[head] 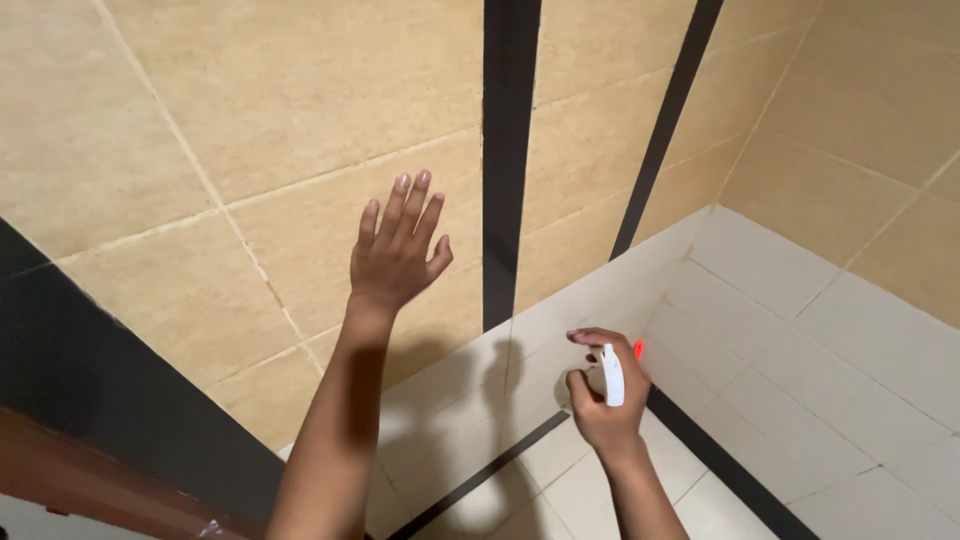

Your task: The person sprays a cleaning solution from a white spray bottle onto the floor tiles and the base of the wall tiles. They then use their hands to wipe and rub the sprayed areas along the black skirting board and the lower wall sections.

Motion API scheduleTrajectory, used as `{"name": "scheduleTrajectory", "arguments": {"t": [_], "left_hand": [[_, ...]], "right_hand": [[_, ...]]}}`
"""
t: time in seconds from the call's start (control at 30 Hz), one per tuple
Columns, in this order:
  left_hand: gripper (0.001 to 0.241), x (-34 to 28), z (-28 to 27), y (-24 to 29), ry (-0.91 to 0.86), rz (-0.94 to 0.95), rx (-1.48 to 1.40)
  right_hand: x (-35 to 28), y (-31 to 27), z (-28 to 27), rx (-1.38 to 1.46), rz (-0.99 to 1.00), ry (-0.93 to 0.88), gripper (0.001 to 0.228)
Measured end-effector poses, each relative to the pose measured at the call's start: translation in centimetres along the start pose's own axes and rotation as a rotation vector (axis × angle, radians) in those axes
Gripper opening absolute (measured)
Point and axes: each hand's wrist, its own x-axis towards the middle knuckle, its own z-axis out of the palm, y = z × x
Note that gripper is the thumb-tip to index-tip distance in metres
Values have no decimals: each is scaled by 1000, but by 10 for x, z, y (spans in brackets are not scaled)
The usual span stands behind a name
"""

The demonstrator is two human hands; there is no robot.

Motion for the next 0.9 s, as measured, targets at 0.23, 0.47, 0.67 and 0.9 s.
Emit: {"name": "scheduleTrajectory", "arguments": {"t": [0.23, 0.47, 0.67, 0.9], "left_hand": [[53, -2, -4, -1, -2, 15, -14], [49, -1, -5, -2, 19, 27, 46], [48, -1, -2, -1, 28, 28, 50], [46, 0, -3, -1, 26, 26, 52]], "right_hand": [[-28, 62, 7, 151, 303, -33, 13], [-45, 73, 20, -26, 288, -119, 24], [-58, 62, 22, -55, 373, -216, 19], [-88, 96, 14, -111, 399, -264, 16]]}}
